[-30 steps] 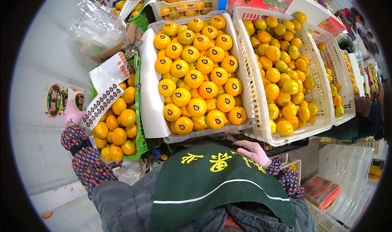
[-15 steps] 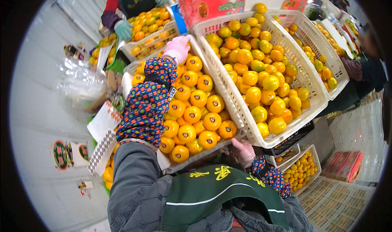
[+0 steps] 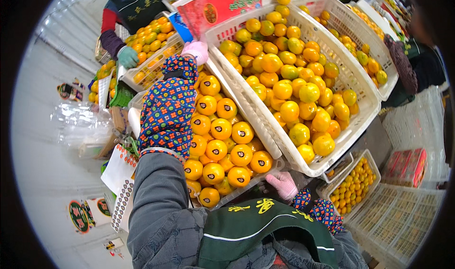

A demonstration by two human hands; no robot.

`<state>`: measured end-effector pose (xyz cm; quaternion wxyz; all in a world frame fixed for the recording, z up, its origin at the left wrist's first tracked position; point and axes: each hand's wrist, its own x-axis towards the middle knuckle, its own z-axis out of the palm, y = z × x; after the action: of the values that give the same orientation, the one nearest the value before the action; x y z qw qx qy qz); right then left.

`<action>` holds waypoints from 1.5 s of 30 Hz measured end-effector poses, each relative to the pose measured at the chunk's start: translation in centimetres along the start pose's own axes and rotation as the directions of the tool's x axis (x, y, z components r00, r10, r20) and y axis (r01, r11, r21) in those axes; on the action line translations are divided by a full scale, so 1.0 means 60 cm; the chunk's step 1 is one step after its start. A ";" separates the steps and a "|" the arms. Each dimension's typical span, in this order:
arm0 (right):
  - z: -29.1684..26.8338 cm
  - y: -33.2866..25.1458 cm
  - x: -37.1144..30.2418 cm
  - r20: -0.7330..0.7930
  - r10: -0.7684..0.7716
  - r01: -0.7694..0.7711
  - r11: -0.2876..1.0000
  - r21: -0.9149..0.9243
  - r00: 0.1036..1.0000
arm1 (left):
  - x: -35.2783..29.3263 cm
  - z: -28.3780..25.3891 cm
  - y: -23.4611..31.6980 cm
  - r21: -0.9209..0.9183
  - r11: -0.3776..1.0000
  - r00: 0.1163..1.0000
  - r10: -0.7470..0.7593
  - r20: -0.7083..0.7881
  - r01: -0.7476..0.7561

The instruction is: The person selects oranges from white crates, applies small round stickers to each orange, and then places the labeled oranges into a red cardboard box. The person also handles sticker sheets and packaging materials during the process.

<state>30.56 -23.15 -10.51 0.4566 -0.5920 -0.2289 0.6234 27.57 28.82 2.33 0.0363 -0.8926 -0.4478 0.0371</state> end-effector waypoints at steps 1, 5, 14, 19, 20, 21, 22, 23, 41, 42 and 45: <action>0.000 -0.004 -0.004 0.025 0.022 -0.024 0.998 0.053 0.999 | 0.011 0.004 0.002 0.050 0.999 0.999 0.019 0.038 -0.021; -0.001 -0.012 -0.010 0.045 -0.012 0.010 0.999 0.033 0.999 | 0.071 0.028 -0.030 -0.093 0.988 0.990 0.130 0.051 -0.125; -0.020 -0.029 -0.001 0.200 -0.102 0.167 0.926 -0.340 0.974 | -0.006 0.010 -0.200 -0.965 -0.223 0.990 0.060 0.130 0.140; -0.025 -0.124 -0.070 0.225 -0.287 0.343 0.474 -0.811 0.931 | -0.078 -0.111 -0.134 -0.511 0.823 0.918 0.367 0.148 -0.247; -0.011 -0.149 -0.072 0.267 -0.701 0.564 0.230 -0.793 0.662 | -0.107 -0.119 -0.107 -0.264 0.886 0.894 0.425 0.139 -0.380; 0.001 -0.177 -0.079 0.344 -0.732 0.575 0.080 -0.814 0.588 | -0.129 -0.127 -0.075 0.109 0.885 0.887 0.433 0.159 -0.452; 0.019 -0.204 -0.065 0.387 -0.840 0.619 -0.080 -0.781 0.380 | -0.155 -0.127 -0.043 0.279 0.852 0.896 0.407 0.180 -0.443; 0.034 -0.233 -0.054 0.421 -0.830 0.616 -0.123 -0.778 0.366 | -0.184 -0.122 -0.016 0.360 0.771 0.849 0.503 0.162 -0.525; 0.200 -0.196 0.102 0.514 -0.035 0.479 -0.313 -0.820 0.857 | -0.339 0.032 -0.019 0.062 0.946 0.929 0.297 0.219 -0.317; 0.204 -0.198 0.102 0.520 -0.020 0.485 -0.329 -0.810 0.854 | -0.341 0.034 -0.021 0.055 0.949 0.930 0.291 0.223 -0.310; 0.219 -0.215 0.094 0.462 0.050 0.445 -0.376 -0.813 0.885 | -0.339 0.040 -0.025 0.031 0.949 0.928 0.300 0.220 -0.314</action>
<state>22.66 -8.88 -0.27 -0.1538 -0.5497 -0.8060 0.1566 14.01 13.50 0.77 0.0112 -0.9409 -0.3024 0.1520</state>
